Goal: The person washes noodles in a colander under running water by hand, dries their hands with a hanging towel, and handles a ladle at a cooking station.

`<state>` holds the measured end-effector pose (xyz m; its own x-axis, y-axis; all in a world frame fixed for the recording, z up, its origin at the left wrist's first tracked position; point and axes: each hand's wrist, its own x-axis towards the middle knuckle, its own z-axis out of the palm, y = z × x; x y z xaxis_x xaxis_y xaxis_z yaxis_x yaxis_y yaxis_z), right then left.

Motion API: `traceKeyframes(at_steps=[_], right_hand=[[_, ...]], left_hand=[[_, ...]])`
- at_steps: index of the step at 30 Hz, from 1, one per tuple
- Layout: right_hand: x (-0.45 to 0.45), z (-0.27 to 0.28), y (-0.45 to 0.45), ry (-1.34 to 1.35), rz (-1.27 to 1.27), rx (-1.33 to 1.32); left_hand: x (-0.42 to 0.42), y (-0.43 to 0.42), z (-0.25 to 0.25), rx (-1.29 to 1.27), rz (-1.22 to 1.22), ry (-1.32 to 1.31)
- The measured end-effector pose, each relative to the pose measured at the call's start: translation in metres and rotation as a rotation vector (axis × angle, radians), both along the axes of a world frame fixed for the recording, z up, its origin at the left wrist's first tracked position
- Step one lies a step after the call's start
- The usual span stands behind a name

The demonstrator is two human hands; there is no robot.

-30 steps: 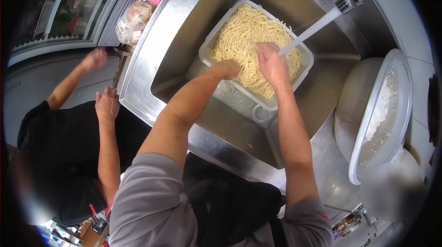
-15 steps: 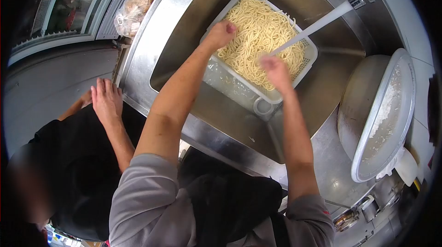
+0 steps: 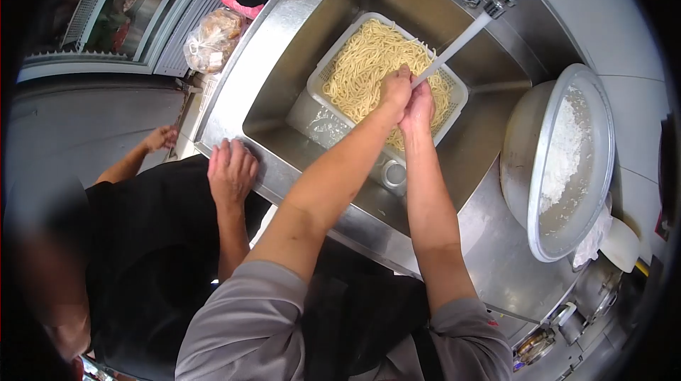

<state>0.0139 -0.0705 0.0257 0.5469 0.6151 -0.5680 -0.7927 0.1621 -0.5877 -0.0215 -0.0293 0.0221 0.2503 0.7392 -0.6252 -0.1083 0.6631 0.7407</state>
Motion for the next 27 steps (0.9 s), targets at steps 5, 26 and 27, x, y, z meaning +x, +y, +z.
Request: traceKeyframes(at_steps=[5,26,27], right_hand=[[0.019,0.062,0.016,-0.276,-0.011,0.005],[0.040,0.090,0.030,-0.260,0.038,0.071],[0.038,0.117,0.031,-0.309,0.046,0.085]], left_hand=[[0.018,0.006,0.072,0.211,0.010,0.004],[0.032,0.026,0.078,0.112,0.145,-0.295],[0.038,0.025,0.098,0.215,0.190,-0.283]])
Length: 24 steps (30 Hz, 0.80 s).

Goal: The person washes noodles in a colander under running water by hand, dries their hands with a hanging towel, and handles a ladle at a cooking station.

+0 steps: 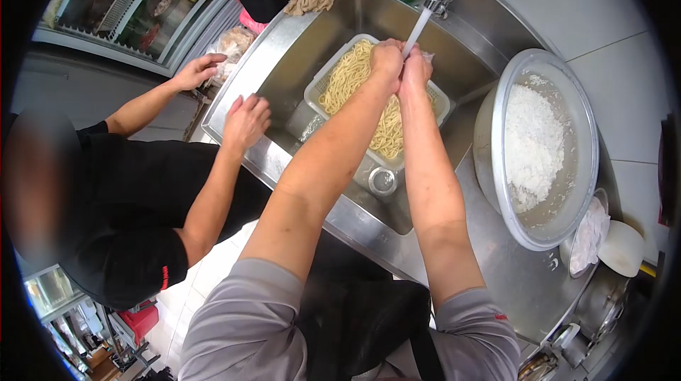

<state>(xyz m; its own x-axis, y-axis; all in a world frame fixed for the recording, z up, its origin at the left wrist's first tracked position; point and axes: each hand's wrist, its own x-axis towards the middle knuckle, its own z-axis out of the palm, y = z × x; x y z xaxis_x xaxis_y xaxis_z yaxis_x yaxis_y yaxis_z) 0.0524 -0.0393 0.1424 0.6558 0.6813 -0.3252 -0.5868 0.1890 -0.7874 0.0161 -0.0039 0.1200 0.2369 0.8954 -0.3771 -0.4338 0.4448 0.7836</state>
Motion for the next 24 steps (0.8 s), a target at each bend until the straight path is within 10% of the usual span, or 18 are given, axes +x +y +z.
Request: traceKeyframes(at_steps=[9,12,20,24], right_hand=[[0.025,-0.090,-0.091,-1.099,0.431,-0.680],[0.015,-0.057,-0.206,-1.162,0.668,-0.515],[-0.020,0.088,-0.554,-1.269,-0.044,-0.569],[-0.040,0.066,-0.741,-0.750,-0.380,-0.924]], left_hand=[[-0.048,-0.081,-0.028,0.366,-0.023,1.072],[-0.065,-0.145,-0.058,0.215,-0.092,0.601],[-0.125,-0.277,-0.024,0.648,-0.446,0.567],[-0.166,-0.340,0.016,0.761,-0.625,0.668]])
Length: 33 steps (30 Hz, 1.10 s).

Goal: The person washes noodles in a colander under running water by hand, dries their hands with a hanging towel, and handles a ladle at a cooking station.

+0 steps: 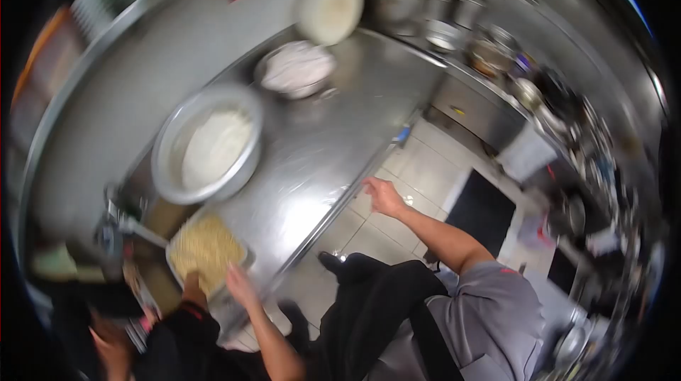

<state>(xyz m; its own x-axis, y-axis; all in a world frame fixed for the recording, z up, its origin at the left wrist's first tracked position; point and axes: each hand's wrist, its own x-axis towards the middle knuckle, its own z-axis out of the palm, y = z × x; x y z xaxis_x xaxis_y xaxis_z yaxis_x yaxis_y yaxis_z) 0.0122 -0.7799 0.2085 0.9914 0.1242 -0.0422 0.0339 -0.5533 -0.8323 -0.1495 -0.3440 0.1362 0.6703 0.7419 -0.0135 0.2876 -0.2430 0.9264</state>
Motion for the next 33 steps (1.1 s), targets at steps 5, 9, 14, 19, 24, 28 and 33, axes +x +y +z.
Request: traceKeyframes(at_steps=[5,9,14,19,24,28,33], right_hand=[[-0.091,-0.215,-0.254,0.339,-0.449,-0.628],[-0.223,-0.202,-0.308,0.886,-0.741,-0.466],[-0.245,-0.238,-0.360,1.181,-0.482,-0.148],[-0.230,-0.330,-0.452,0.764,-0.140,-0.339],[-0.134,-0.291,-0.561,0.528,-0.806,-0.210],[-0.147,-0.184,-0.639,0.182,-1.017,0.055],[-0.284,-0.186,-0.748,0.170,-1.271,-0.046]], left_hand=[[-0.080,-0.089,-0.028,0.249,-0.531,0.091],[-0.057,-0.151,-0.027,0.182,-0.839,0.262],[0.050,-0.240,-0.031,0.244,-1.068,0.380],[0.165,-0.369,-0.026,0.316,-1.234,0.487],[0.250,-0.522,-0.033,0.368,-1.527,0.586],[0.298,-0.663,-0.046,0.433,-1.771,0.665],[0.315,-0.859,-0.075,0.560,-2.054,0.793]])
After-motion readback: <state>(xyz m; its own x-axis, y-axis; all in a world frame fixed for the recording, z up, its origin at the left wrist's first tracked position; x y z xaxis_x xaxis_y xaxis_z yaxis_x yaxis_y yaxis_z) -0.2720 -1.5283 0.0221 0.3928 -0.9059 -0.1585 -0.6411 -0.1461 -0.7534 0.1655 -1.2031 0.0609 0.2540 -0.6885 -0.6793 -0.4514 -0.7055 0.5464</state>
